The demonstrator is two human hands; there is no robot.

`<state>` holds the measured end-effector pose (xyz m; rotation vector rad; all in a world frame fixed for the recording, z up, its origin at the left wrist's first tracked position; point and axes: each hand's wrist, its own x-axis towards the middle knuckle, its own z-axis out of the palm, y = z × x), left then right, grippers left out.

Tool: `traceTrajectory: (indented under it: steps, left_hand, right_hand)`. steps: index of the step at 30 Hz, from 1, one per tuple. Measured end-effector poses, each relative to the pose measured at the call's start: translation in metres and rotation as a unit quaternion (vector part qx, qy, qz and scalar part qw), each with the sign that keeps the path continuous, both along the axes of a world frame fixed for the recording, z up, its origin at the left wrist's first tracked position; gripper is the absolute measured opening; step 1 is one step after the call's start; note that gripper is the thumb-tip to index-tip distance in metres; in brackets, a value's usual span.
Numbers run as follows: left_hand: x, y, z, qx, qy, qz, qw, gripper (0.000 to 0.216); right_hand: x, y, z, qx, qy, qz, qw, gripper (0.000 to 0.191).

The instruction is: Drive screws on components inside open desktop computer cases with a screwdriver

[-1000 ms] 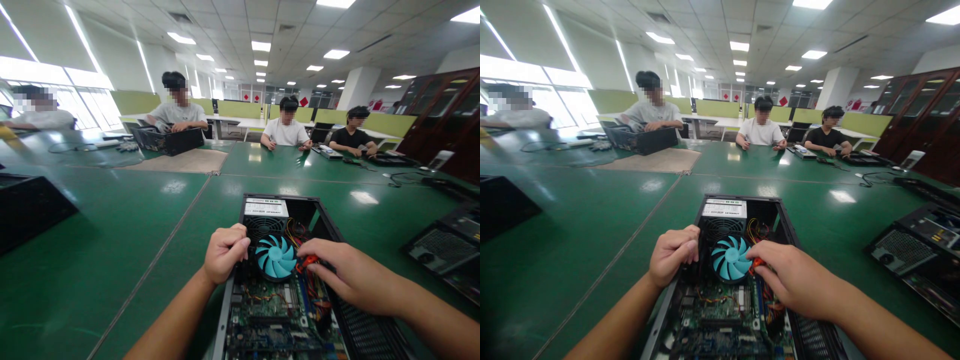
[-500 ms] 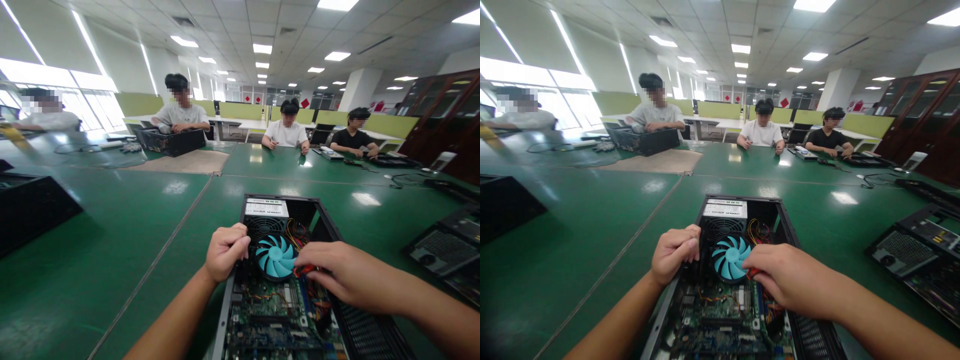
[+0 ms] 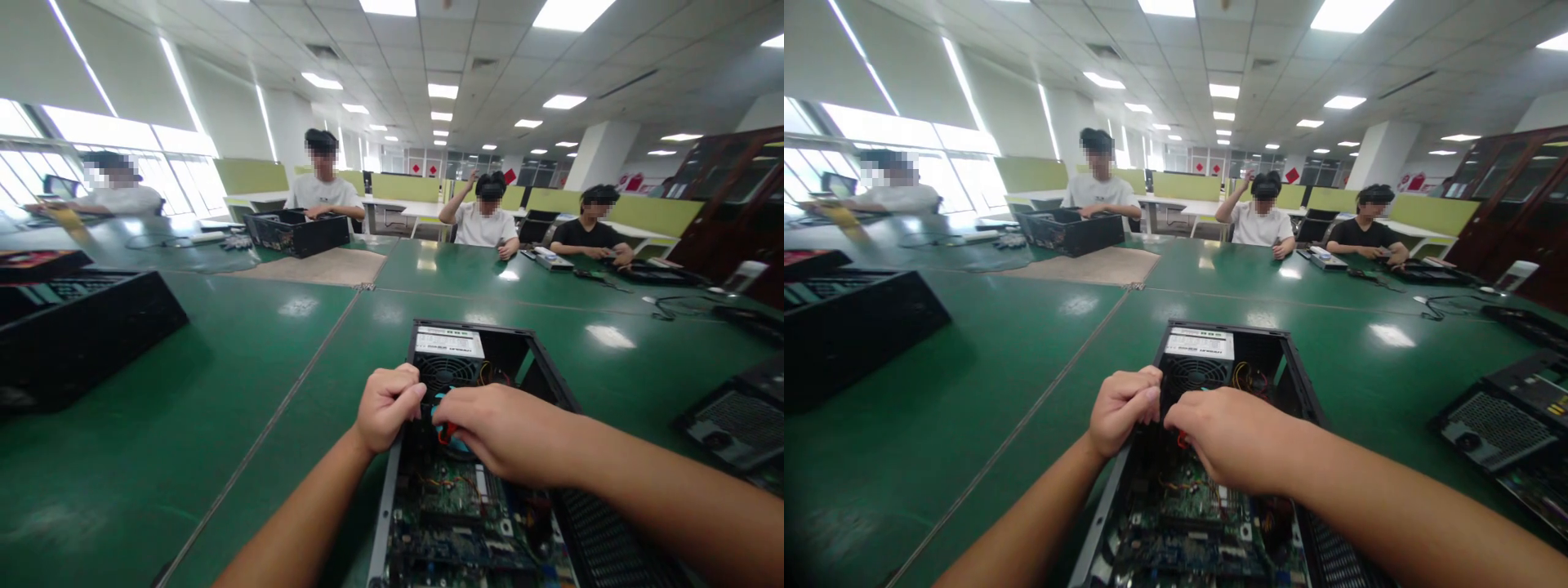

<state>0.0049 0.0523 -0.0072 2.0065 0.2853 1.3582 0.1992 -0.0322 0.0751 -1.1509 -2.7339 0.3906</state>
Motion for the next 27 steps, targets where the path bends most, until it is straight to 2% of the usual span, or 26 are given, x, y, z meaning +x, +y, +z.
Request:
traceTrajectory:
  steps: [13, 17, 20, 23, 25, 27]
  left_hand:
    - [0.000, 0.001, -0.001, -0.002, 0.001, -0.001, 1.000, 0.055]
    - [0.000, 0.000, 0.000, 0.001, 0.005, 0.004, 1.000, 0.055]
    - [-0.001, 0.001, 0.000, 0.006, 0.011, 0.008, 1.000, 0.055]
    - [-0.002, 0.002, 0.000, 0.014, 0.021, 0.006, 1.000, 0.054]
    - [-0.003, 0.003, 0.000, 0.019, 0.028, 0.004, 0.999, 0.053]
    - [-0.004, 0.003, -0.001, 0.026, 0.028, 0.003, 0.999, 0.053]
  right_hand:
    - [-0.005, -0.001, -0.001, 0.020, -0.055, -0.001, 0.998, 0.031]
    - [-0.007, 0.000, -0.012, 0.030, -0.065, 0.000, 0.997, 0.027]
    - [-0.011, 0.004, -0.023, 0.048, -0.087, -0.011, 0.995, 0.016]
    - [-0.012, 0.000, -0.017, 0.042, -0.109, -0.027, 0.993, 0.015]
    - [-0.005, -0.015, -0.004, 0.038, -0.032, -0.031, 0.998, 0.013]
    - [0.011, -0.041, 0.011, 0.042, 0.096, -0.070, 0.992, 0.019]
